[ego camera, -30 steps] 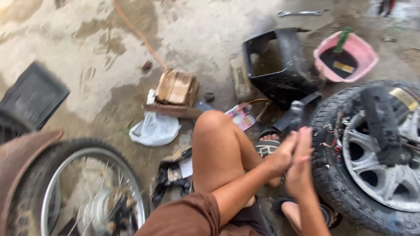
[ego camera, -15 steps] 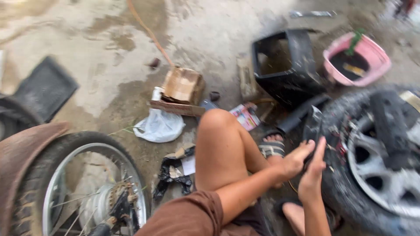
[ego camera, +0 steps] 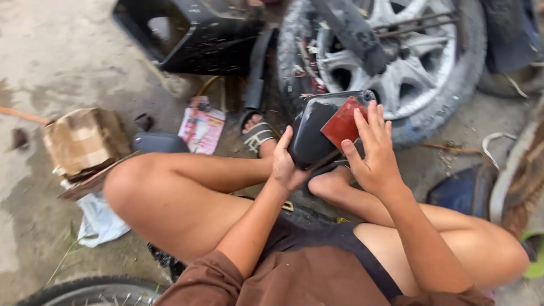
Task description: Sanding a black plastic motorcycle part with sandpaper and water to smooth the surface.
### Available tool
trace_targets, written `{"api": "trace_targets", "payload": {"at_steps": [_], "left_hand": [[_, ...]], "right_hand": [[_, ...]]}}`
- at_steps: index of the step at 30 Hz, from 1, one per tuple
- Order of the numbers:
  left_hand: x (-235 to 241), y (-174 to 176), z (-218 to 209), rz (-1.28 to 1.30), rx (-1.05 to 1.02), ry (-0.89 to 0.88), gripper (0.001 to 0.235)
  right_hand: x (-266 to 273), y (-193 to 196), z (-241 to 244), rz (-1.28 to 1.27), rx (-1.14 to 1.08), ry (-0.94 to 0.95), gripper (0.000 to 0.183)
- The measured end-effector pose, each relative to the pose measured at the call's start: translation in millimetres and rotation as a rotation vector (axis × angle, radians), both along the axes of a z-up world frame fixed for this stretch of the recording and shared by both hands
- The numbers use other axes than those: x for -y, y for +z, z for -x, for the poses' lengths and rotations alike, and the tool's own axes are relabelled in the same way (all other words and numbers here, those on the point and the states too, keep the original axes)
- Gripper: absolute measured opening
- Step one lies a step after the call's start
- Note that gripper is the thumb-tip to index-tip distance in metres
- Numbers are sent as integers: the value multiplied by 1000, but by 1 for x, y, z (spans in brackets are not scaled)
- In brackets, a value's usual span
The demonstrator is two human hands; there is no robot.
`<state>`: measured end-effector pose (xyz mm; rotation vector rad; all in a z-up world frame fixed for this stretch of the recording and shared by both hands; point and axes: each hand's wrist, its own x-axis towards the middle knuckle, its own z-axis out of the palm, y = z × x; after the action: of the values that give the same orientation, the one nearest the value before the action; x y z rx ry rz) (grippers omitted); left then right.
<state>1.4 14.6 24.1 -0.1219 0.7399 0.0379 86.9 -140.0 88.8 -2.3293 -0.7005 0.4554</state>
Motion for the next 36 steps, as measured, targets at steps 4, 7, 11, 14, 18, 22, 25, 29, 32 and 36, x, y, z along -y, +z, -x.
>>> {"api": "trace_targets", "payload": {"at_steps": [4, 7, 11, 14, 18, 22, 25, 29, 32, 36], "left_hand": [[21, -25, -16, 10, -110, -108, 46], [32, -60, -12, -45, -150, -149, 42], [24, -39, -16, -31, -156, -132, 40], [22, -42, -18, -5, -162, -104, 41], [19, -45, -14, -22, -136, -82, 44], [23, -57, -11, -25, -93, -85, 41], [25, -62, -10, -30, -69, -95, 38], [24, -47, -11, -1, -73, -80, 36], [26, -54, -11, -8, -60, -73, 36], [23, -47, -13, -4, -56, -68, 34]], "right_hand": [[34, -17, -17, -77, -1, -131, 55], [36, -27, -22, -192, 19, -286, 47], [34, -44, -18, -209, 87, -280, 38], [25, -42, -19, -220, 79, -182, 38], [16, -46, -22, -222, 27, -173, 38], [13, -56, -22, -237, 6, -167, 39], [11, -54, -19, -205, -5, -147, 38], [9, -58, -18, -185, -15, -138, 40], [10, -62, -18, -159, -4, -130, 41], [11, -67, -19, -127, 11, -114, 43]]}}
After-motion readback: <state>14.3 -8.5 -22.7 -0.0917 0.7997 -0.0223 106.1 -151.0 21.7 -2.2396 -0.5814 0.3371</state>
